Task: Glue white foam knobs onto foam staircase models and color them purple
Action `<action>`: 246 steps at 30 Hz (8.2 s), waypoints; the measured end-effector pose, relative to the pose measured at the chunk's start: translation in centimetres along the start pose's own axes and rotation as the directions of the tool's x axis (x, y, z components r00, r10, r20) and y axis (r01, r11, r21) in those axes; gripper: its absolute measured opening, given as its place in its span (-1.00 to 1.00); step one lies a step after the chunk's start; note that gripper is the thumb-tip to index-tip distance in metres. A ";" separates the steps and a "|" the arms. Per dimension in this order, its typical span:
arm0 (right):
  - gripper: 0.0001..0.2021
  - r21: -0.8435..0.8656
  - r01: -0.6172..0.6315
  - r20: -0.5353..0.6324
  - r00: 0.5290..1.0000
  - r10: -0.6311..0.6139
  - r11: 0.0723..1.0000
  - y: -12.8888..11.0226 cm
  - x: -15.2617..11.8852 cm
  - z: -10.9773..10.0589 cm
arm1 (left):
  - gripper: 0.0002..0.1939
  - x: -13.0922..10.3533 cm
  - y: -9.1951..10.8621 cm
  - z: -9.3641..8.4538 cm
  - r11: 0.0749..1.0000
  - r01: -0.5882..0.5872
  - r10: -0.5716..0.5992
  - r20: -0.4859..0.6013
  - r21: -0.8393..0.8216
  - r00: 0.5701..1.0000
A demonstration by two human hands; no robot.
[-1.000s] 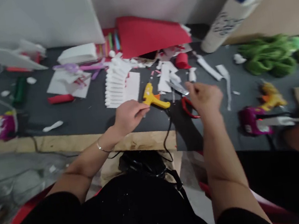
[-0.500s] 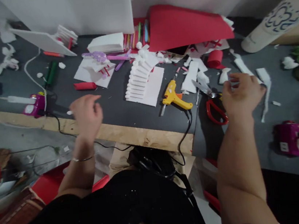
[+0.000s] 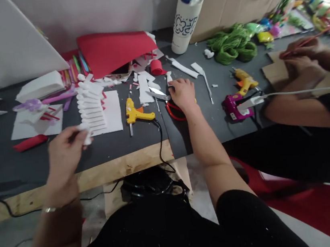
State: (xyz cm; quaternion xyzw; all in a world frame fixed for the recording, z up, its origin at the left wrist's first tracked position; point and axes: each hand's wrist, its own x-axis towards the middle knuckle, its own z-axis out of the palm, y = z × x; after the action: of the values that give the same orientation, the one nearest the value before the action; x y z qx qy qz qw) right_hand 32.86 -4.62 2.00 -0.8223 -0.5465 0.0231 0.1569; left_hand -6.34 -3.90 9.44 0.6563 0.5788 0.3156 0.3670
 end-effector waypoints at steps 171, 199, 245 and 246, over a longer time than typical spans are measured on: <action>-0.56 0.973 -0.170 0.196 0.966 -0.170 0.154 -9.7 -7.3 -0.5 | -0.70 1.4 2.6 12.5 0.880 -0.363 0.370 -0.035 -0.307 0.928; -0.52 0.969 -0.246 0.244 0.940 -0.238 0.020 -9.6 -6.7 -0.5 | -0.67 2.0 2.2 12.1 0.830 -0.315 0.404 0.108 -0.460 0.908; -0.84 0.927 -0.109 0.206 0.948 -0.243 0.360 -8.6 -6.1 -1.1 | -0.68 2.6 2.1 11.8 0.844 -0.307 0.419 0.183 -0.441 0.890; -0.84 0.931 -0.121 0.213 0.947 -0.240 0.345 -8.6 -6.1 -1.1 | -0.69 2.7 2.1 11.6 0.840 -0.399 0.477 0.151 -0.367 0.866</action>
State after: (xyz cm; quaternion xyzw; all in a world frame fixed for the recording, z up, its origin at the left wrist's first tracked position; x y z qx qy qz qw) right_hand 22.99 -7.33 4.70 -0.5483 -0.4818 0.4550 0.5101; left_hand 4.81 -2.72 5.05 0.7352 0.3044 0.4017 0.4534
